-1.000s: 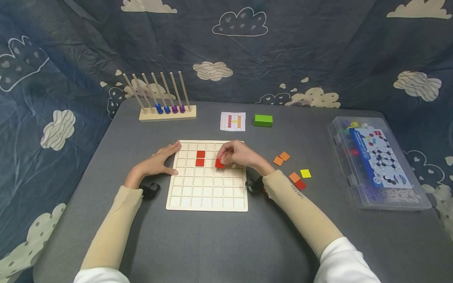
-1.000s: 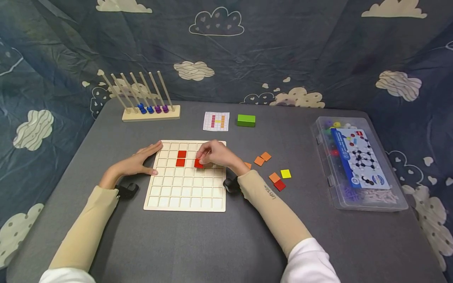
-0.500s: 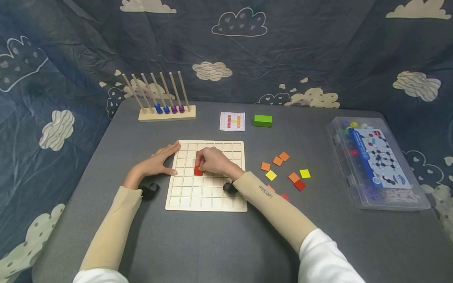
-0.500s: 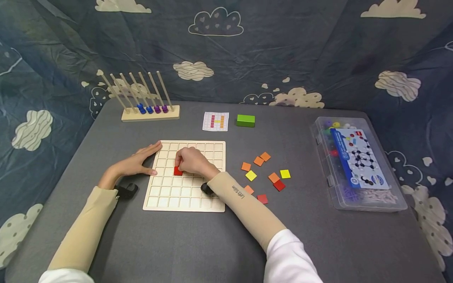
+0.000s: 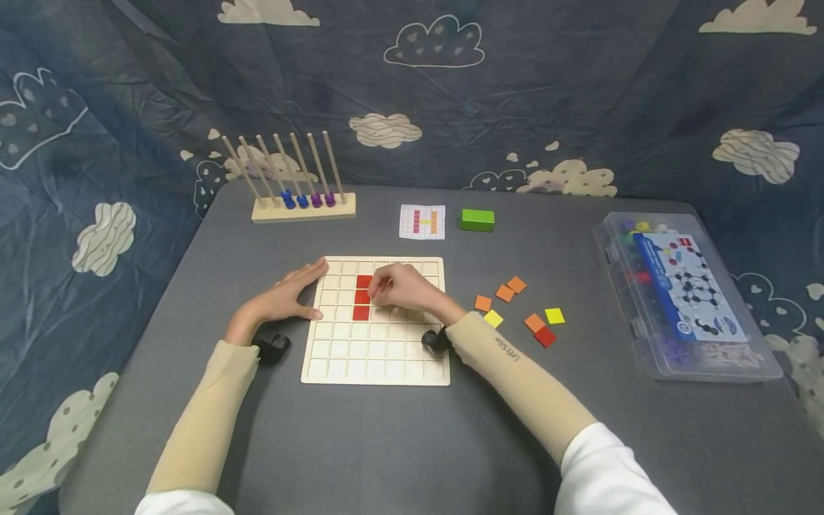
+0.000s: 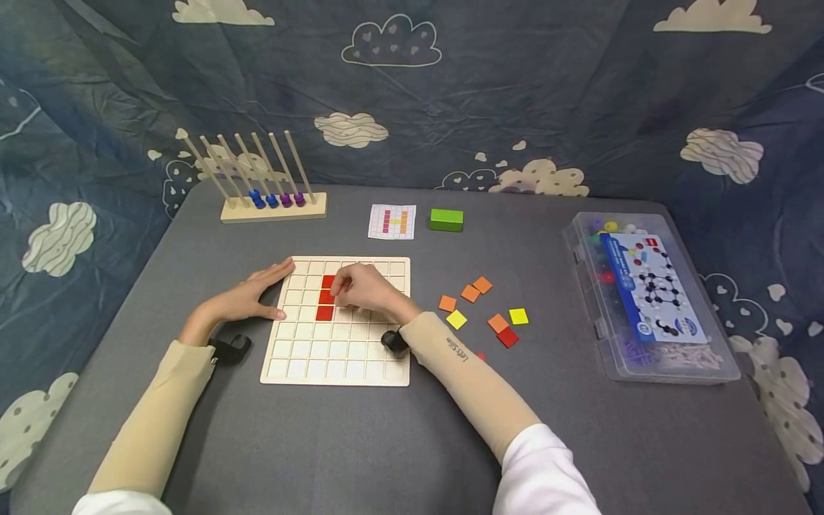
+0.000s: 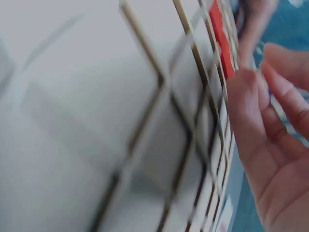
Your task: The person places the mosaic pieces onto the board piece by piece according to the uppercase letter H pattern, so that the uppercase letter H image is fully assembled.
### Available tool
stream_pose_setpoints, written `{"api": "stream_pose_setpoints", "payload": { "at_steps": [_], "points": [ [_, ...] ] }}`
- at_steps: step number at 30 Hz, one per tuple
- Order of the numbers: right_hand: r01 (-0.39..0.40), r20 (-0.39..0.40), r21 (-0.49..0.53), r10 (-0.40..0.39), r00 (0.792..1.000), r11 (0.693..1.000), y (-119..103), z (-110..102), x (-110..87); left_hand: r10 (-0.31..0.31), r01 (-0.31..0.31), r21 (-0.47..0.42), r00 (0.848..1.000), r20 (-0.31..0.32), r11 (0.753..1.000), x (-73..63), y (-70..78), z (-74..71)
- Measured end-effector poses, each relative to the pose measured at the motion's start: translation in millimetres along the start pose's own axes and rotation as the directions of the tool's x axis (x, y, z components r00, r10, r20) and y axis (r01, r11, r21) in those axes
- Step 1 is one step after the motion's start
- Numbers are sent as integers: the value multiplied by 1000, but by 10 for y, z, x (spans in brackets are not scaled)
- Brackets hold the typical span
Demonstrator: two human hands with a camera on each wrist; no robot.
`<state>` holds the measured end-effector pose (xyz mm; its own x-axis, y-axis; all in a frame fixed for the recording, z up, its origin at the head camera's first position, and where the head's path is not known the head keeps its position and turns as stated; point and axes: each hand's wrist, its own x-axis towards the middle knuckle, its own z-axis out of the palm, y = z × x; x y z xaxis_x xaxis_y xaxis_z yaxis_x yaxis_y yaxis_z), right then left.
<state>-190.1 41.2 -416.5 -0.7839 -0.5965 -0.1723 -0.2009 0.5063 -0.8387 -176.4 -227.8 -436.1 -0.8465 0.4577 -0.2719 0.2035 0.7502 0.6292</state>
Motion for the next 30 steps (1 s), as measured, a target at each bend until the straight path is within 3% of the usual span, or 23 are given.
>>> {"api": "stream_pose_setpoints", "payload": {
  "at_steps": [3, 7, 12, 16, 23, 30],
  "points": [
    [-16, -3, 122, 17, 1000, 992, 133, -210, -124, -1, 1, 1, 1000, -5, 1000, 0, -1, 6],
    [-20, -8, 201, 22, 1000, 979, 337, -518, -378, 6, -6, 4, 1000, -4, 1000, 3, -8, 4],
    [-64, -55, 207, 77, 995, 976, 634, -861, -769, 18, -18, 4, 1000, -1, 1000, -2, -11, -3],
    [-142, -112, 201, 167, 980, 969, 839, -1074, -1119, 20, -20, -6, 1000, 1, 1000, -6, -8, -1],
    [-216, -190, 234, 262, 946, 948, 1052, -1289, -1654, 19, -19, -5, 1000, 0, 1000, 2, -10, 3],
    [-231, -212, 207, 275, 938, 951, 1149, -1302, -1904, 9, -9, 0, 1000, -2, 1000, 0, -13, 3]
  ]
}}
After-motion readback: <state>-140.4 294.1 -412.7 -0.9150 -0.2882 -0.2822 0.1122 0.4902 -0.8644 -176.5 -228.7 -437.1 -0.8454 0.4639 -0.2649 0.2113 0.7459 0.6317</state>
